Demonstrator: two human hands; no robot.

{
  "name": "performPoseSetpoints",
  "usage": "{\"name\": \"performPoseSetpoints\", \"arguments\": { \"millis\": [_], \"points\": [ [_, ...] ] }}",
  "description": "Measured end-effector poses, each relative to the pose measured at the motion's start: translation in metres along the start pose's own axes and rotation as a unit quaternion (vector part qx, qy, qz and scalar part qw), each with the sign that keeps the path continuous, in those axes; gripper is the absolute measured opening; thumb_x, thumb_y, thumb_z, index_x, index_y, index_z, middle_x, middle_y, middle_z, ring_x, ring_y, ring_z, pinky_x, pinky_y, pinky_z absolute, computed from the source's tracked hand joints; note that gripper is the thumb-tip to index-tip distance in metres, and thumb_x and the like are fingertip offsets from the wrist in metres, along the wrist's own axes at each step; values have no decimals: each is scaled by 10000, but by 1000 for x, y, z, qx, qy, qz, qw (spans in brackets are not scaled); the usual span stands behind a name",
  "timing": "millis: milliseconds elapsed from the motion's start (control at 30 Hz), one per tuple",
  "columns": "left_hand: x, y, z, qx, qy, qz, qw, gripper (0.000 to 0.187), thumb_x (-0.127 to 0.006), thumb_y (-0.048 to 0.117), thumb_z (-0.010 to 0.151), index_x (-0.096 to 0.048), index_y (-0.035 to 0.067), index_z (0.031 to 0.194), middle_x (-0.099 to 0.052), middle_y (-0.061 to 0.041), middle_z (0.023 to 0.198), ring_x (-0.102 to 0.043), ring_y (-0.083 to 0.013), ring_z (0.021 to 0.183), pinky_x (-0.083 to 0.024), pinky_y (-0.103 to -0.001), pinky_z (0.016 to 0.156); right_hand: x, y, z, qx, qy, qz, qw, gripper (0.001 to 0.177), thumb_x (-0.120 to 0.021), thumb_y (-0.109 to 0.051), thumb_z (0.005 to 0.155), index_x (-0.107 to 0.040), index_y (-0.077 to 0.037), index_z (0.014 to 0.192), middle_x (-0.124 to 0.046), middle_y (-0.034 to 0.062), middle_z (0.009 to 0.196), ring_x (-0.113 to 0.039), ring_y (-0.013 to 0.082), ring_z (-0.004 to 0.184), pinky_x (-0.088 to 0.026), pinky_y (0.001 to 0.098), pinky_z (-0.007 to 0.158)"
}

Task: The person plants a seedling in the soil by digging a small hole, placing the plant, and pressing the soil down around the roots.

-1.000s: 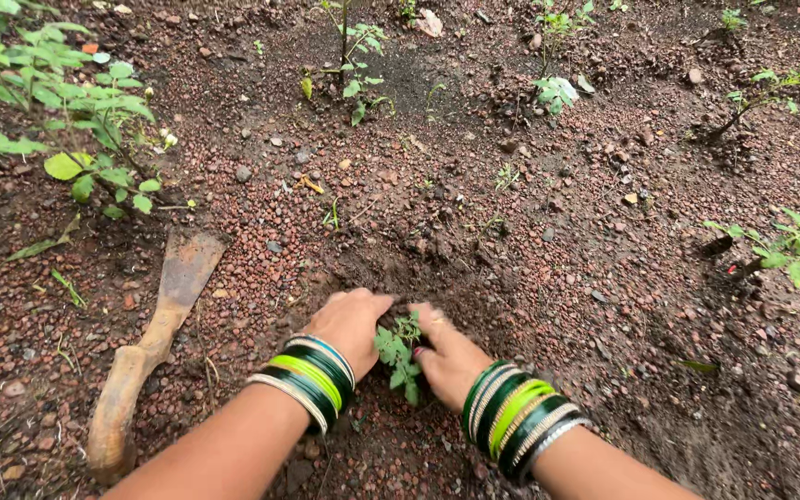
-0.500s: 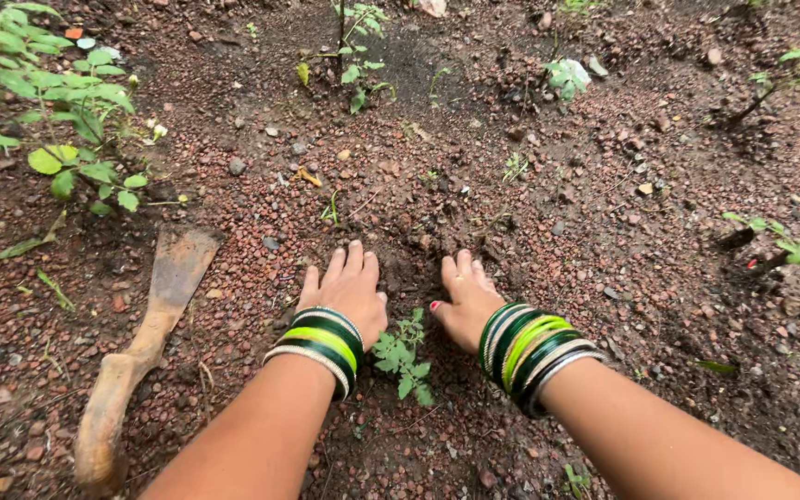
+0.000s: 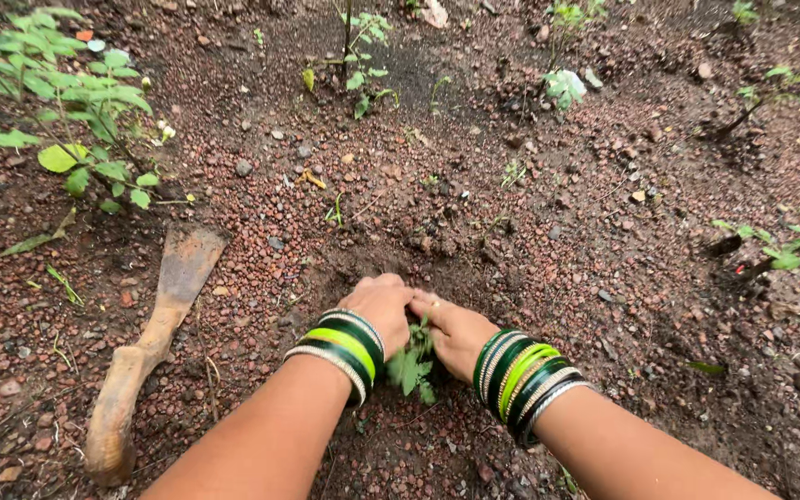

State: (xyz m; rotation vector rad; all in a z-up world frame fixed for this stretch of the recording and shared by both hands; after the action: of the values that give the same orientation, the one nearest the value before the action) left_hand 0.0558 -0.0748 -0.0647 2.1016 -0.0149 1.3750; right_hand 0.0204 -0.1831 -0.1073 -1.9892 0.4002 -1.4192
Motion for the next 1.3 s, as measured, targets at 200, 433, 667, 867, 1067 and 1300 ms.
{"name": "performPoseSetpoints", "arguments": {
  "millis": [200,433,667,867,1067,1300],
  "points": [
    [16,-8,-20,-8,-64,71,995,356,-631,168,871,-718,209,1213,-613,-72,1300,-543,-326,1272,-448,-446,1101,9,-7,-19,-30,8,0,1000,491,-531,-125,959,-526,-79,1448,-470,127,1556,-434,266,1448,-312,323,1198],
    [42,-12,-73,105,-50,64,991,493,-641,23,864,-608,218,1315,-542,-31,1349,-514,-286,1310,-444,-443,1121,15,-35,-48,-115,59,-26,991,634,-586,-79,865,-448,-40,1482,-445,156,1559,-453,285,1432,-315,328,1200],
    [21,-6,-88,155,-20,47,987,426,-710,31,860,-575,68,1263,-527,-181,1319,-544,-365,1272,-469,-468,1092,-2,-67,-61,-192,94,-47,976,689,-621,-5,808,-401,36,1459,-424,205,1548,-455,326,1415,-327,326,1202],
    [34,-12,-101,124,59,-74,988,463,-778,140,806,-625,114,1242,-612,-147,1226,-616,-349,1183,-481,-439,1068,4,-75,-77,-156,121,175,965,704,-624,-44,837,-396,-20,1503,-594,165,1458,-593,218,1348,-406,294,1156],
    [30,-8,-112,165,15,-18,986,461,-807,210,836,-614,91,1237,-573,-154,1242,-606,-355,1188,-501,-452,1047,-20,-51,-91,-308,11,149,940,549,-557,-129,935,-492,5,1463,-630,179,1402,-667,273,1308,-452,314,1156],
    [26,-14,-108,164,70,-25,984,291,-708,130,865,-693,119,1156,-640,-156,1224,-636,-356,1178,-515,-450,1054,-5,-80,-87,-167,137,71,974,611,-628,-108,893,-450,-40,1474,-531,184,1507,-527,279,1402,-365,325,1180]
  ]
}}
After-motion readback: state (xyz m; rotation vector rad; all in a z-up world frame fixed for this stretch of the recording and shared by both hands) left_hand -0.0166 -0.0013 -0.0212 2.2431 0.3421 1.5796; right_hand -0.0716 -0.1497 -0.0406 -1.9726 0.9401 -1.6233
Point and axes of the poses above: each hand's wrist, its own z-axis towards the middle knuckle, its own x-axis out of the back of the hand, y = z × x, the point moved 9 cm from there along z, towards the middle knuckle
